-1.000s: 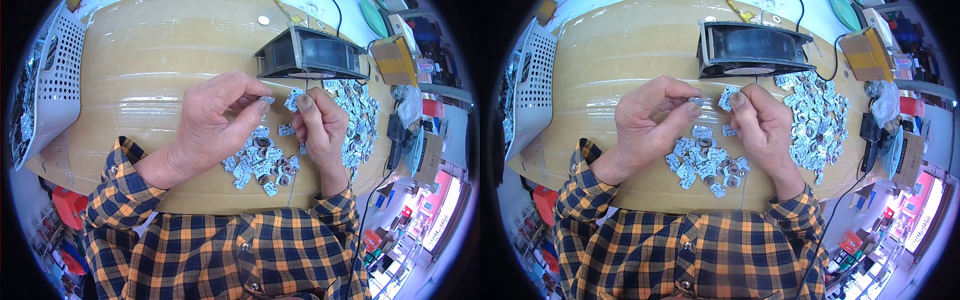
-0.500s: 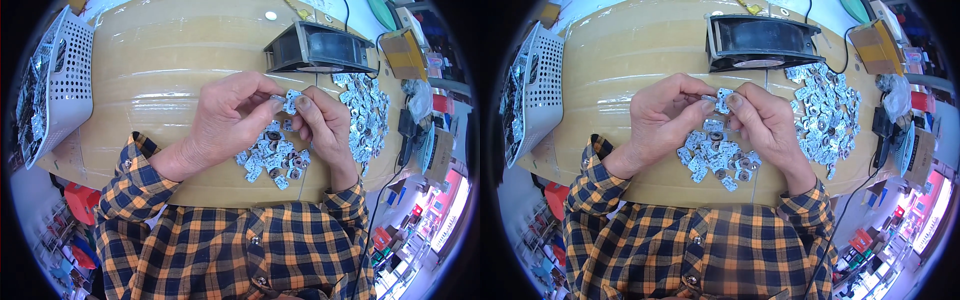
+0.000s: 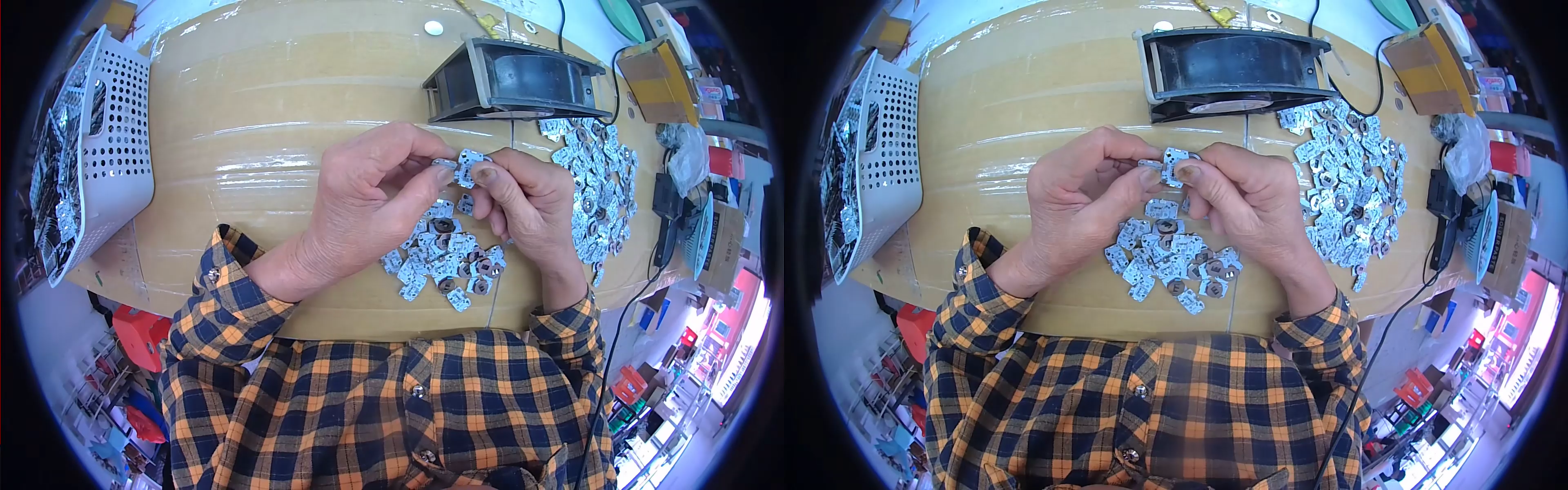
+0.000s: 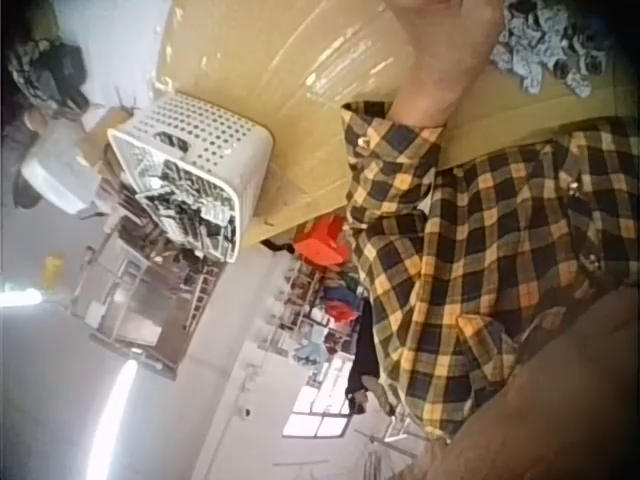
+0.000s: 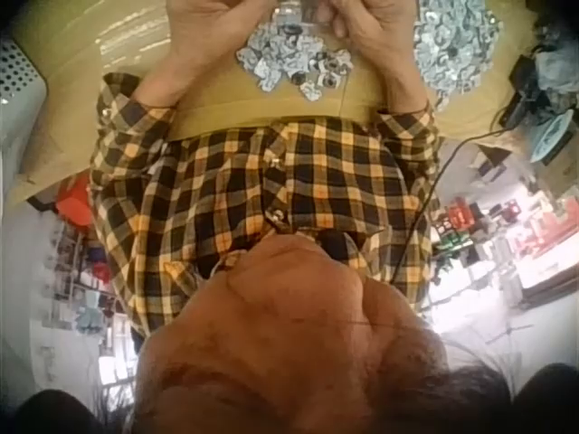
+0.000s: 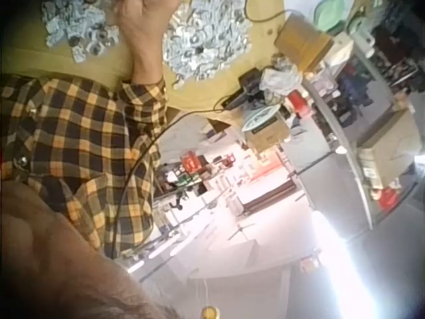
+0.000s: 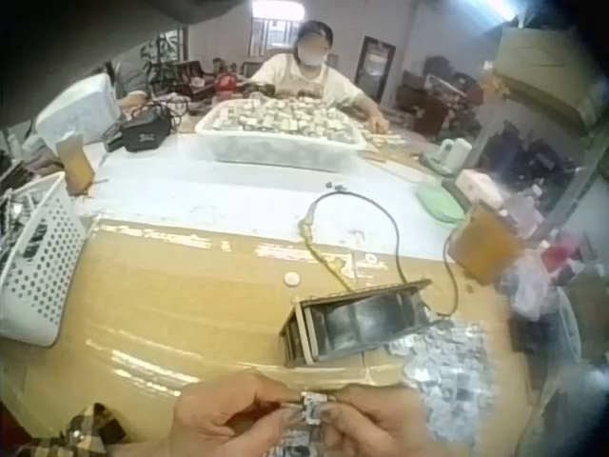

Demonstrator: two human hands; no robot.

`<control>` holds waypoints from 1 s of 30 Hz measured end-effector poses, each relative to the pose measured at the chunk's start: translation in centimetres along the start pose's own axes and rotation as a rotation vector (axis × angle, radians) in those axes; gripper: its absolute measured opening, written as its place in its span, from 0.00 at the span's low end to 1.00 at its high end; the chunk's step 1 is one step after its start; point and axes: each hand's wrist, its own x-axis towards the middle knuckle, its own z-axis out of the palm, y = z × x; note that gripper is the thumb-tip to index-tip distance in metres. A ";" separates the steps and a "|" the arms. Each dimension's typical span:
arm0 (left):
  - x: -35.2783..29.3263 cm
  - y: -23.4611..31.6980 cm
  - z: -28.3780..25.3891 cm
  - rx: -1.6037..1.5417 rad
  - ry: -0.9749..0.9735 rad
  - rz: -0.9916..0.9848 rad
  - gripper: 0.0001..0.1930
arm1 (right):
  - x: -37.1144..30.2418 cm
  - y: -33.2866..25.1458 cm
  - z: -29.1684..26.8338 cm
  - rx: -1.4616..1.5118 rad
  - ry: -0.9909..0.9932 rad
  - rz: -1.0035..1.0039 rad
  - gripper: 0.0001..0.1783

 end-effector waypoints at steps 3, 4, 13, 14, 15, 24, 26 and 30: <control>0.0 0.0 0.0 -0.016 0.001 -0.013 0.05 | 0.0 -0.1 -0.2 0.029 -0.007 0.073 0.12; 0.0 0.1 -0.1 0.012 -0.019 0.006 0.05 | 0.0 0.0 -0.3 0.020 -0.016 0.073 0.11; 0.5 0.5 -0.8 0.194 -0.154 0.102 0.07 | 0.1 0.5 -0.5 -0.283 -0.049 -0.225 0.09; 0.4 0.6 -0.9 0.215 -0.203 0.076 0.08 | 0.1 0.5 -0.5 -0.325 -0.046 -0.235 0.09; 0.3 0.7 -0.8 0.215 -0.201 0.076 0.08 | 0.1 0.4 -0.3 -0.325 -0.048 -0.236 0.09; 0.0 0.6 -0.5 0.125 -0.178 0.015 0.08 | 0.1 0.7 -0.4 -0.296 -0.051 -0.222 0.12; 0.0 0.6 -0.4 0.100 -0.176 -0.012 0.08 | 0.0 0.1 0.0 -0.158 0.023 -0.051 0.15; -0.1 0.6 -0.6 0.093 -0.159 -0.072 0.08 | 0.4 -0.2 0.2 0.020 0.048 0.056 0.18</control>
